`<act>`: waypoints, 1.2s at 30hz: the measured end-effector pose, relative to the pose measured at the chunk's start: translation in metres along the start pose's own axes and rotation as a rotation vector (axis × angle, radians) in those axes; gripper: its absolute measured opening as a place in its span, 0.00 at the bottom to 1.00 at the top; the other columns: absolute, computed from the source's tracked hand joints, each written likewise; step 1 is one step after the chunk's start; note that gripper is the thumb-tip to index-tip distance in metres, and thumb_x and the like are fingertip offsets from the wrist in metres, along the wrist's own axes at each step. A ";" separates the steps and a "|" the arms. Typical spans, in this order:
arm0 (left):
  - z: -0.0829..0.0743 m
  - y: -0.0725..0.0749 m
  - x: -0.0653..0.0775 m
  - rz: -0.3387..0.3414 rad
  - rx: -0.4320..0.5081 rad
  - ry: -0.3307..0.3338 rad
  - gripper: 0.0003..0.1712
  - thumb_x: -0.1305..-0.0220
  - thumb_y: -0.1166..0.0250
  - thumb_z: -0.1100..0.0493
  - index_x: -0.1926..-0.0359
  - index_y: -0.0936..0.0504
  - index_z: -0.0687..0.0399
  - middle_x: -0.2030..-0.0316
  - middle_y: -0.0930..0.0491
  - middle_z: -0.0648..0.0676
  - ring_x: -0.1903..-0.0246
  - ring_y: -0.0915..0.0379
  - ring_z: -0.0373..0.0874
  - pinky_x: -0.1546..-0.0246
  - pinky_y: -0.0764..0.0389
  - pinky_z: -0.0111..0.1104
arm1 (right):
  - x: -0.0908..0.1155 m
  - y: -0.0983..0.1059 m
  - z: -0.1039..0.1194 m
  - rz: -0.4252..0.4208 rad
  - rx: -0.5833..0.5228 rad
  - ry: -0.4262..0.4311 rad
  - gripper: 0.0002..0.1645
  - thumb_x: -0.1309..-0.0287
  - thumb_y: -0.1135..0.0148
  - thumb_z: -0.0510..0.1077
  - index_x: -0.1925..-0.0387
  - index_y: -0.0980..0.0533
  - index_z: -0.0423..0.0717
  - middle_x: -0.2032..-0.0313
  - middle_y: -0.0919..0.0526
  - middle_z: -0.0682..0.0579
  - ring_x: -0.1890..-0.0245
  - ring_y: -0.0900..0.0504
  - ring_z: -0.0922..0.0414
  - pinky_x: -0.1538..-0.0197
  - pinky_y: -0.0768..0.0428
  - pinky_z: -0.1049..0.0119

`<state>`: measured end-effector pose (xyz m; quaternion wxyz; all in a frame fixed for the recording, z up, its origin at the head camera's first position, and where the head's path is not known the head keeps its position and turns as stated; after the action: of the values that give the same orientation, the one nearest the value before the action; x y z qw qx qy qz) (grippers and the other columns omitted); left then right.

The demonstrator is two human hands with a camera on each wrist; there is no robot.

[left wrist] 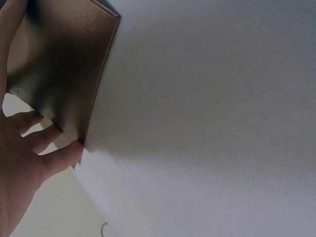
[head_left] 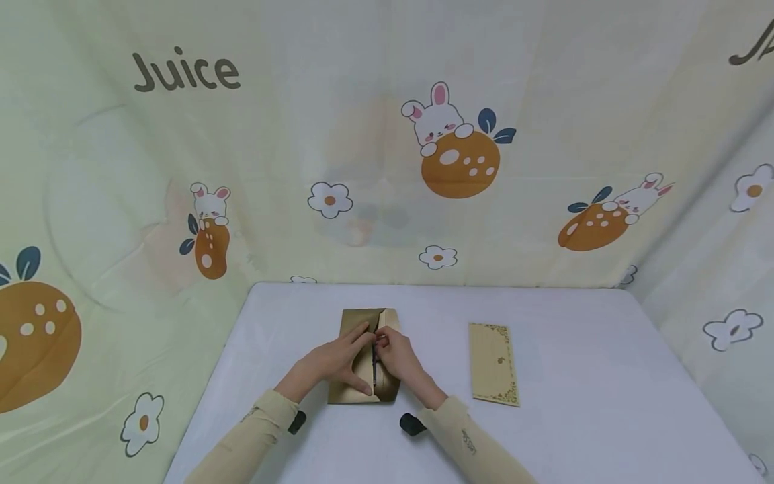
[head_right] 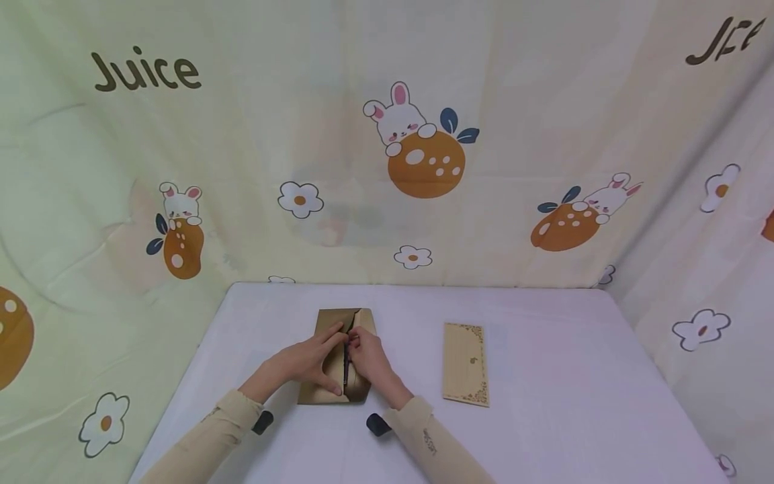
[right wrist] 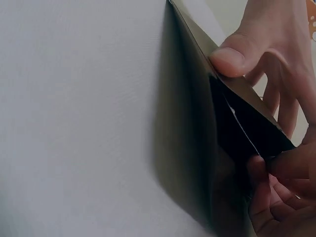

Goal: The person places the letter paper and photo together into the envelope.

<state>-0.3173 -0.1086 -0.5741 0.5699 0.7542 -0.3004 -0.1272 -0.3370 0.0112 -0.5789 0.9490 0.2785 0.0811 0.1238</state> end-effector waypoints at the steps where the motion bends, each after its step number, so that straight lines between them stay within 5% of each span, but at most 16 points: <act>1: 0.000 0.000 0.000 0.002 0.005 0.000 0.62 0.58 0.29 0.22 0.27 0.43 0.41 0.21 0.54 0.61 0.26 0.42 0.59 0.45 0.20 0.47 | 0.000 0.000 0.000 -0.003 0.014 0.000 0.12 0.39 0.41 0.30 0.53 0.22 0.37 0.67 0.13 0.46 0.70 0.18 0.60 0.65 0.23 0.70; 9: -0.003 0.000 0.001 0.017 0.015 0.012 0.63 0.58 0.29 0.22 0.26 0.44 0.40 0.20 0.55 0.61 0.27 0.41 0.61 0.46 0.20 0.49 | -0.001 -0.002 -0.001 0.008 0.046 -0.024 0.12 0.37 0.41 0.31 0.52 0.21 0.38 0.67 0.15 0.49 0.70 0.22 0.62 0.66 0.24 0.71; 20: -0.002 -0.001 0.000 0.031 0.016 0.024 0.62 0.57 0.29 0.23 0.26 0.43 0.41 0.20 0.57 0.60 0.27 0.41 0.60 0.45 0.20 0.50 | 0.008 0.007 -0.001 0.055 0.045 0.057 0.18 0.33 0.41 0.33 0.43 0.24 0.33 0.56 0.13 0.42 0.58 0.13 0.52 0.55 0.16 0.61; 26: -0.003 0.001 0.001 0.027 0.029 0.020 0.63 0.58 0.28 0.23 0.26 0.43 0.43 0.20 0.56 0.61 0.27 0.40 0.61 0.45 0.21 0.51 | 0.021 0.035 -0.002 0.023 0.127 0.068 0.23 0.32 0.39 0.39 0.39 0.27 0.31 0.49 0.16 0.38 0.51 0.15 0.46 0.50 0.17 0.53; 36: -0.004 0.003 0.002 0.014 0.052 0.004 0.60 0.58 0.26 0.25 0.28 0.41 0.42 0.21 0.55 0.63 0.27 0.41 0.64 0.47 0.20 0.53 | 0.043 0.094 -0.036 -0.069 0.291 -0.069 0.30 0.32 0.37 0.48 0.36 0.28 0.34 0.39 0.21 0.36 0.43 0.18 0.42 0.40 0.22 0.47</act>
<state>-0.3141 -0.1073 -0.5701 0.5514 0.7670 -0.3079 -0.1137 -0.3218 0.1181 -0.5606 0.9045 0.4141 0.0751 0.0685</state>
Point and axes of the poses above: each hand's wrist, its own x-axis away from the middle knuckle, its own y-axis out of the back of the hand, z = x × y, the point moved 8 cm from there along -x, towards the middle knuckle
